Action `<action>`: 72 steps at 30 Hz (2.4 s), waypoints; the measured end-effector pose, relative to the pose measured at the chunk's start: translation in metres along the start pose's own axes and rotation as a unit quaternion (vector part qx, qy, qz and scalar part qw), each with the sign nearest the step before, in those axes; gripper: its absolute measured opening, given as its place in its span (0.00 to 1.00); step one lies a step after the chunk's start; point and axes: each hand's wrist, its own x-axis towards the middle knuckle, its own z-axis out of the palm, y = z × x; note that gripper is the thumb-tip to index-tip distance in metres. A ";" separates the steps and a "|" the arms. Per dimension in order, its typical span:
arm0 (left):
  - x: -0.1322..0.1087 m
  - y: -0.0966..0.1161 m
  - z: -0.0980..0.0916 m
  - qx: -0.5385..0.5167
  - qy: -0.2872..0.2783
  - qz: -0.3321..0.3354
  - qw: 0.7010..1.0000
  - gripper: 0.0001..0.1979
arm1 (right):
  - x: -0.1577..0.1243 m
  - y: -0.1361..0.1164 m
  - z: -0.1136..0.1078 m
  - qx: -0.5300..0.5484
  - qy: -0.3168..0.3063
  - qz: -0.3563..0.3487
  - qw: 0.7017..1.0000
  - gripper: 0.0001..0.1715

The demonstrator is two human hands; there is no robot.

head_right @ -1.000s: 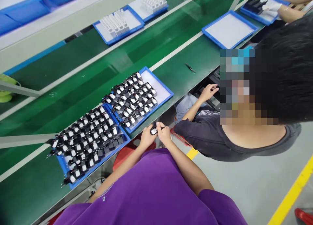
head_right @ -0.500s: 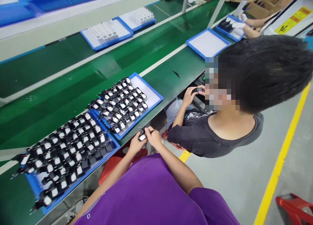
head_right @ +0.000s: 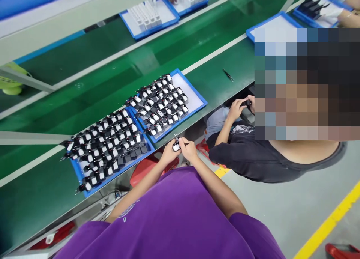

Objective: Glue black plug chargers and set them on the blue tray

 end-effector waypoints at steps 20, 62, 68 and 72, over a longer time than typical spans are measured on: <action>-0.009 -0.010 0.010 -0.092 -0.009 -0.024 0.995 0.09 | -0.011 -0.001 0.005 -0.028 -0.016 -0.035 0.999 0.26; -0.029 -0.028 0.025 -0.092 0.076 0.022 0.993 0.31 | -0.019 0.023 0.013 -0.024 0.035 -0.020 0.999 0.17; -0.026 -0.024 0.020 -0.089 0.085 0.018 0.992 0.20 | -0.027 0.024 0.016 -0.006 0.036 -0.050 0.998 0.15; -0.026 -0.020 0.020 -0.090 0.085 0.016 0.992 0.20 | -0.028 0.023 0.019 -0.011 0.040 -0.057 0.998 0.15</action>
